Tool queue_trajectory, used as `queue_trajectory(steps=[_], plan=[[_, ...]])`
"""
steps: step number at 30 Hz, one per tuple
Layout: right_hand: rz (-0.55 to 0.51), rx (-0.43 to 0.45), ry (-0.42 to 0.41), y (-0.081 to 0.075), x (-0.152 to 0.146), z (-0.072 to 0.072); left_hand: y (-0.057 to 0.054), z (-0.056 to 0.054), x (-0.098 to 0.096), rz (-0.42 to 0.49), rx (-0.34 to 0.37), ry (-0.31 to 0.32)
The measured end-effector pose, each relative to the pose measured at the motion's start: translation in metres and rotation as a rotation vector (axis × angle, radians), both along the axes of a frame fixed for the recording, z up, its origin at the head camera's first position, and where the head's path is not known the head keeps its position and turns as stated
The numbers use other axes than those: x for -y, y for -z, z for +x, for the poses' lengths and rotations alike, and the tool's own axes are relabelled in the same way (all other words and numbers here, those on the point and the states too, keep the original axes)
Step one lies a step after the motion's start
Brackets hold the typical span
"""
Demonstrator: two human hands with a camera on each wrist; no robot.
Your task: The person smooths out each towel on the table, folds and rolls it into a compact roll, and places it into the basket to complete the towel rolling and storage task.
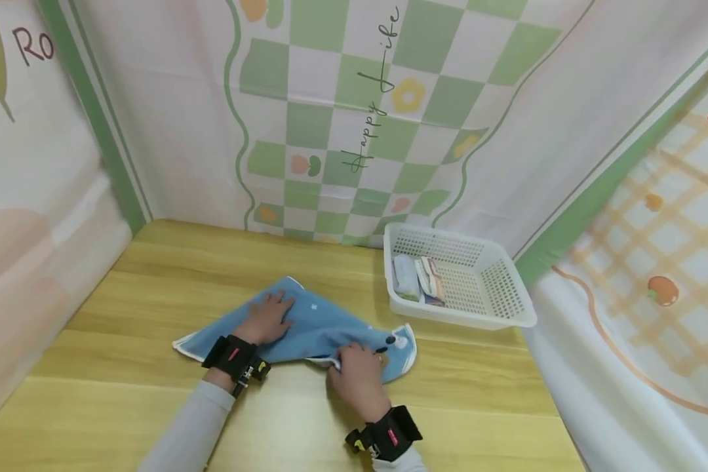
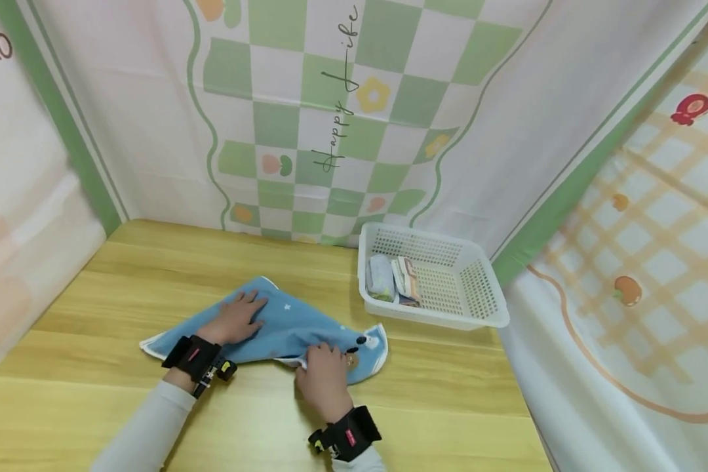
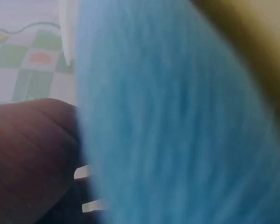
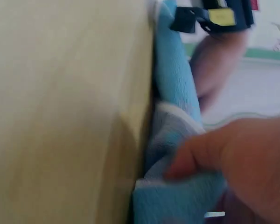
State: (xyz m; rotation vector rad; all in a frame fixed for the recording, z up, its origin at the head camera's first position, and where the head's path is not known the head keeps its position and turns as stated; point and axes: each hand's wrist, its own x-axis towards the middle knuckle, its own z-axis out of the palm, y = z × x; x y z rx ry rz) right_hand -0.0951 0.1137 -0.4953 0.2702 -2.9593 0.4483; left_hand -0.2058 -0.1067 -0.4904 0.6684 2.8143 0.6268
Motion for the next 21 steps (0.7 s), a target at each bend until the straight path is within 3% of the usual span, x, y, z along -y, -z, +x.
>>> queue_trajectory(steps=[5,8,16,19,21], plan=[[-0.006,-0.132,-0.022,-0.008,-0.027,-0.004,-0.001,-0.006,0.012,0.003,-0.002,-0.028],[-0.053,-0.147,-0.011,-0.013,-0.044,-0.002,-0.002,-0.008,0.017,-0.003,0.011,-0.034],[-0.162,-0.068,0.124,-0.026,-0.083,0.011,-0.006,-0.007,0.027,-0.008,0.035,-0.106],[-0.197,-0.052,0.112,-0.033,-0.091,0.018,-0.007,-0.003,0.029,-0.004,0.035,-0.122],[-0.212,-0.031,0.048,-0.038,-0.091,0.025,-0.010,0.002,0.030,-0.005,0.035,-0.129]])
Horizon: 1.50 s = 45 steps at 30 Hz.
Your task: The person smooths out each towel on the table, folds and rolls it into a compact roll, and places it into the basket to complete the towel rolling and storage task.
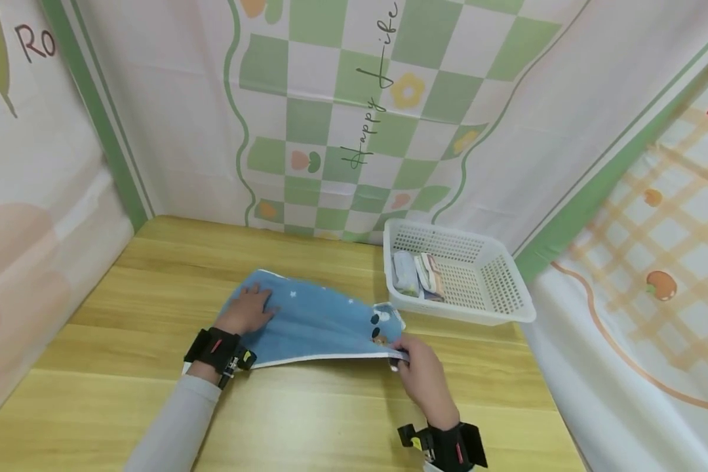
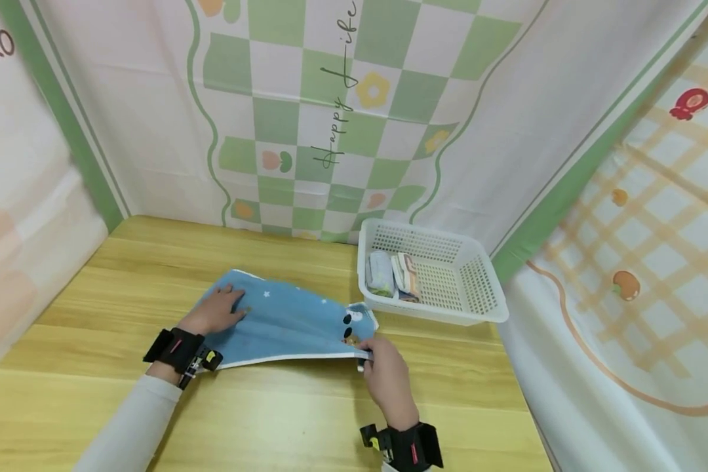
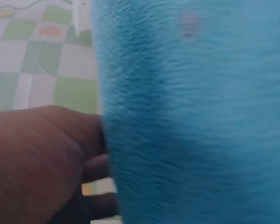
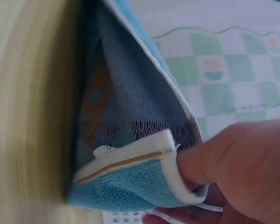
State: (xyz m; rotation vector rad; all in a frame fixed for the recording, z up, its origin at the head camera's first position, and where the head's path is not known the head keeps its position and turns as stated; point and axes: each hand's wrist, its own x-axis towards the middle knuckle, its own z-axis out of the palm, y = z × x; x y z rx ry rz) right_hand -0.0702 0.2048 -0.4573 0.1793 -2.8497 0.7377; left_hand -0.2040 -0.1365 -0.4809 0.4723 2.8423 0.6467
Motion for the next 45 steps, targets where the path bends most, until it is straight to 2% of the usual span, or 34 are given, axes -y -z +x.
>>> queue_trajectory(steps=[4,7,9,11,14,16,18,20,22,24,25,29,30,32,34,37,39,42,45], plan=[[-0.039,0.062,-0.128,0.001,0.001,0.016,-0.007,0.011,0.005,0.003,0.013,-0.016],[-0.084,0.097,-0.132,0.006,-0.003,0.025,-0.015,0.015,0.010,0.046,0.048,-0.041],[-0.111,0.080,-0.116,0.009,-0.007,0.029,-0.020,0.015,0.015,0.084,0.063,-0.068],[-0.151,0.032,-0.117,0.013,-0.010,0.032,-0.022,0.014,0.021,0.097,0.049,-0.084],[-0.172,-0.074,-0.132,0.017,-0.013,0.034,-0.022,0.013,0.029,0.085,0.029,-0.099],[-0.155,-0.096,-0.106,0.021,-0.014,0.034,-0.020,0.013,0.032,0.074,0.026,-0.101],[-0.101,-0.064,-0.061,0.026,-0.016,0.034,-0.017,0.012,0.034,0.067,0.028,-0.114],[-0.046,0.030,-0.026,0.030,-0.020,0.033,-0.013,0.011,0.034,0.067,0.023,-0.120],[-0.024,0.098,-0.025,0.033,-0.025,0.033,-0.009,0.010,0.034,0.071,0.014,-0.129],[-0.015,0.106,-0.032,0.032,-0.031,0.032,-0.007,0.009,0.034,0.076,-0.022,-0.141],[-0.013,0.080,-0.031,0.031,-0.035,0.032,-0.006,0.009,0.034,0.079,-0.047,-0.142],[-0.035,-0.117,-0.013,0.017,-0.046,0.033,-0.007,0.007,0.036,0.092,-0.137,-0.153],[-0.047,-0.139,-0.019,0.013,-0.047,0.034,-0.007,0.007,0.037,0.095,-0.148,-0.150],[-0.071,-0.080,-0.069,0.007,-0.049,0.036,-0.006,0.007,0.037,0.104,-0.157,-0.139],[-0.073,0.090,-0.154,0.004,-0.049,0.038,-0.005,0.005,0.038,0.107,-0.182,-0.110],[-0.056,0.377,-0.267,0.001,-0.050,0.038,-0.001,0.000,0.037,0.157,-0.223,-0.044],[-0.053,0.491,-0.317,-0.003,-0.052,0.036,0.001,-0.004,0.036,0.234,-0.214,0.000],[-0.078,0.515,-0.354,-0.011,-0.053,0.025,0.000,-0.007,0.033,0.366,-0.154,0.035],[-0.117,0.418,-0.370,-0.018,-0.048,0.003,-0.003,-0.006,0.031,0.445,-0.116,0.060]])
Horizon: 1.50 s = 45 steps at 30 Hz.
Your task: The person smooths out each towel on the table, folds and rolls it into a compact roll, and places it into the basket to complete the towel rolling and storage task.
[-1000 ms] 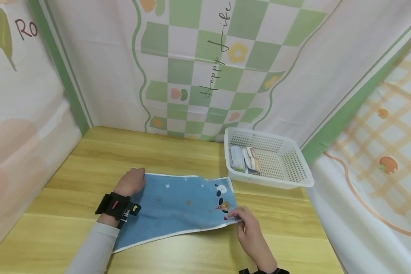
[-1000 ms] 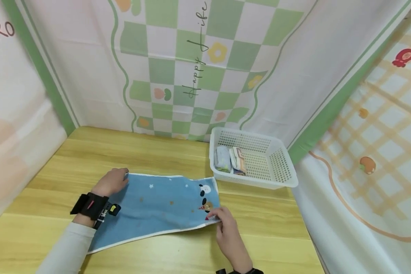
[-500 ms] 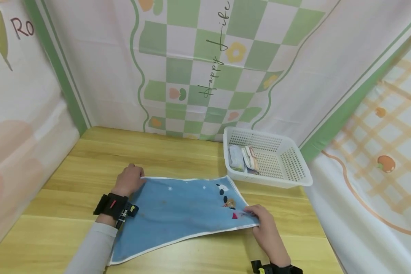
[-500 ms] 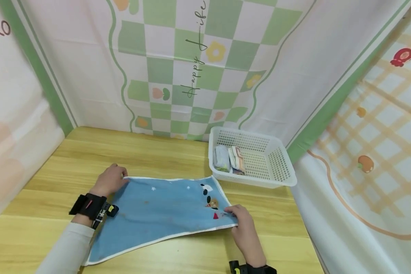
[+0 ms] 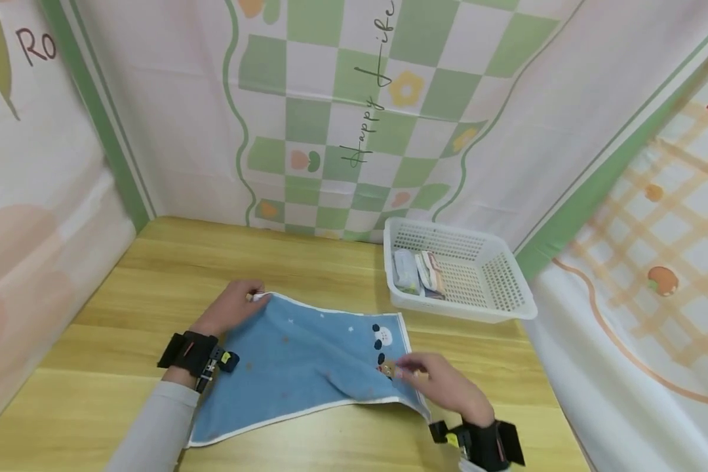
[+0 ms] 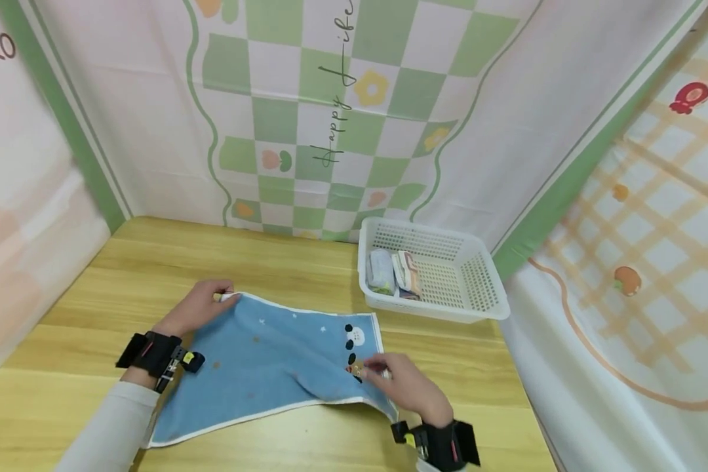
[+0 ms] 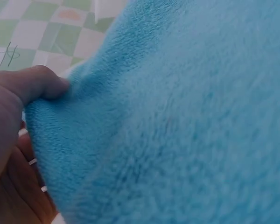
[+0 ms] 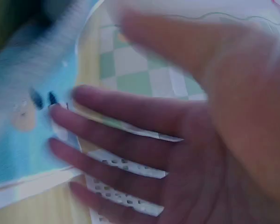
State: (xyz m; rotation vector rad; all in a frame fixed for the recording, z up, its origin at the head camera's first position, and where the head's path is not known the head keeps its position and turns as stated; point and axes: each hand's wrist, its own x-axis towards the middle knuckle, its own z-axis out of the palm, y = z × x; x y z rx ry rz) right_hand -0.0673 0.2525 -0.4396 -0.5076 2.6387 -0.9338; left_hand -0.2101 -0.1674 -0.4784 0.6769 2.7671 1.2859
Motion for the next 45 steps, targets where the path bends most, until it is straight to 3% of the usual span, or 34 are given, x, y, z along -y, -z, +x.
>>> queue_trajectory(steps=[4,7,12,16,21,29,35,45], plan=[[-0.015,-0.141,0.082,0.004,0.016,-0.040,-0.005,0.001,-0.003,0.017,-0.007,0.029],[0.086,-0.205,0.144,0.017,0.025,-0.068,-0.009,0.002,-0.006,0.011,0.003,0.022],[0.229,-0.188,0.162,0.044,0.028,-0.093,-0.016,0.004,-0.002,-0.021,0.045,0.005],[0.196,-0.181,0.162,0.053,0.021,-0.095,-0.020,0.004,0.010,-0.064,0.088,0.000],[0.202,-0.198,0.182,0.050,0.007,-0.093,-0.020,0.001,0.030,-0.074,0.103,0.023],[0.294,-0.145,0.238,0.045,-0.011,-0.098,-0.011,-0.007,0.044,-0.134,-0.100,0.003],[0.279,-0.122,0.250,0.049,-0.013,-0.097,0.000,-0.013,0.050,-0.132,-0.003,-0.031],[0.234,-0.140,0.333,0.053,-0.009,-0.095,0.010,-0.033,0.055,-0.148,0.046,-0.094]])
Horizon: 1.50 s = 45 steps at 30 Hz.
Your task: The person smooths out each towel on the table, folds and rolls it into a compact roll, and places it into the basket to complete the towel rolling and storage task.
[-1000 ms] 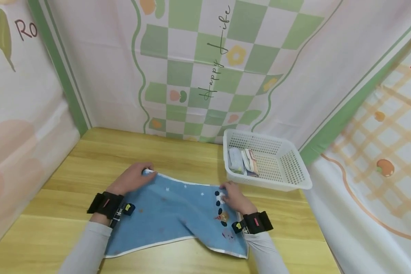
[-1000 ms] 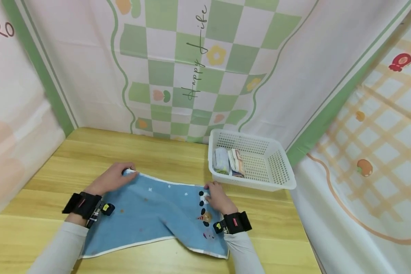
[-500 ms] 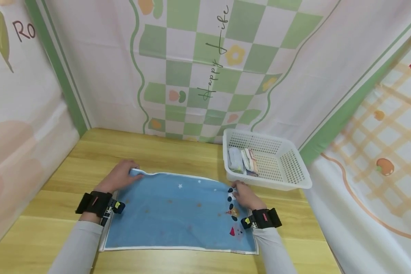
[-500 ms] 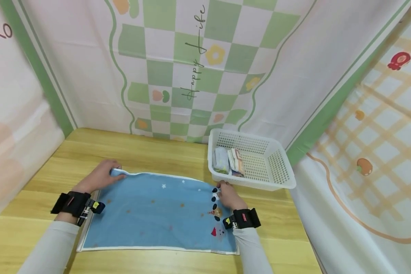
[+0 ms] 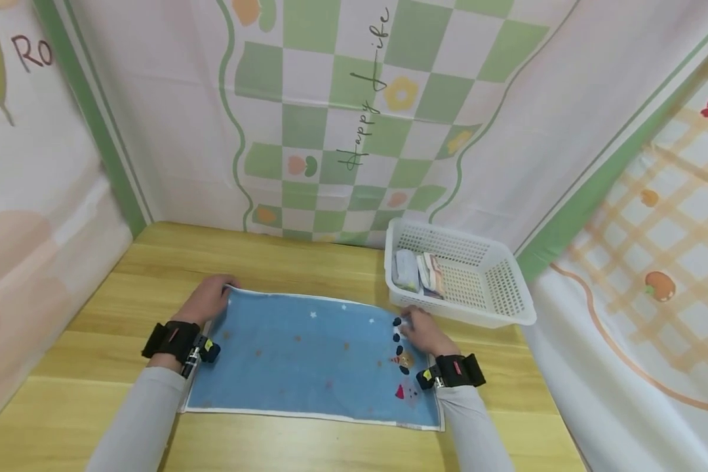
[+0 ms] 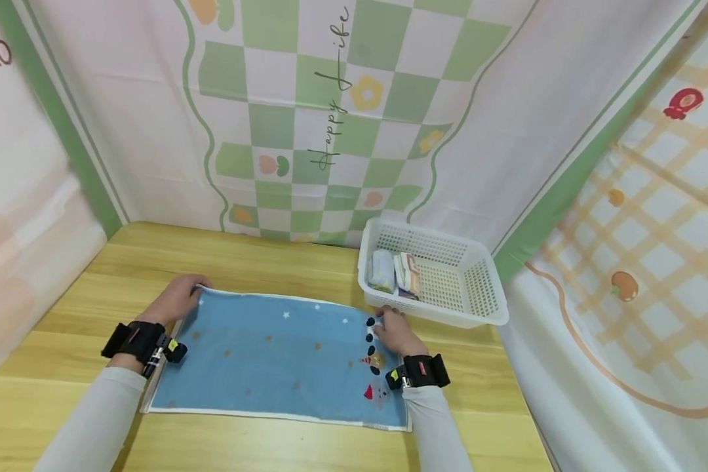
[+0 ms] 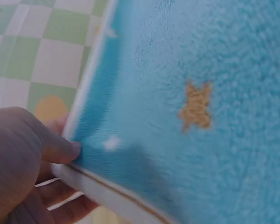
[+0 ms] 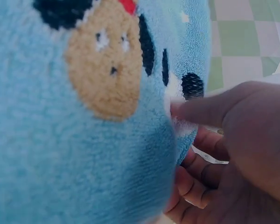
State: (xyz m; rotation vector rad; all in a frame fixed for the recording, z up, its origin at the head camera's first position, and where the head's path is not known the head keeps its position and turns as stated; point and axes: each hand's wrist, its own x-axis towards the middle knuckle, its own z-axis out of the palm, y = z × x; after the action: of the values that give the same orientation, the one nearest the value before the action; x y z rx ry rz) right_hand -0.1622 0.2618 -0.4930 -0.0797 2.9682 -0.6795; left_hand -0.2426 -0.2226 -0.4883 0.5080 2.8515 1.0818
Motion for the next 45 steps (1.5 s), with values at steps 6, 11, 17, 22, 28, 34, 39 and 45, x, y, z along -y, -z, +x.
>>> queue_trajectory(steps=[6,11,17,22,28,34,39,45], plan=[[0.002,-0.043,0.020,0.004,-0.001,0.001,-0.001,0.002,-0.002,-0.024,0.010,0.006],[0.064,-0.073,0.006,-0.001,0.000,0.005,0.001,0.003,-0.002,-0.029,0.013,-0.003],[0.129,-0.170,-0.023,-0.006,0.007,0.013,0.005,0.005,0.002,-0.022,-0.030,0.001],[0.043,-0.233,-0.057,-0.008,0.008,0.025,0.004,0.009,0.008,-0.012,-0.063,-0.001],[0.002,-0.333,-0.057,-0.026,0.000,0.033,-0.003,0.012,0.015,0.010,-0.063,-0.033],[0.065,-0.418,-0.027,-0.047,-0.008,0.026,-0.016,0.012,0.012,0.053,-0.079,-0.060],[0.072,-0.492,-0.013,-0.058,-0.015,0.022,-0.026,0.009,0.009,0.072,-0.138,-0.061],[0.070,-0.574,-0.002,-0.075,-0.021,0.016,-0.035,0.002,0.005,0.108,-0.277,-0.059]])
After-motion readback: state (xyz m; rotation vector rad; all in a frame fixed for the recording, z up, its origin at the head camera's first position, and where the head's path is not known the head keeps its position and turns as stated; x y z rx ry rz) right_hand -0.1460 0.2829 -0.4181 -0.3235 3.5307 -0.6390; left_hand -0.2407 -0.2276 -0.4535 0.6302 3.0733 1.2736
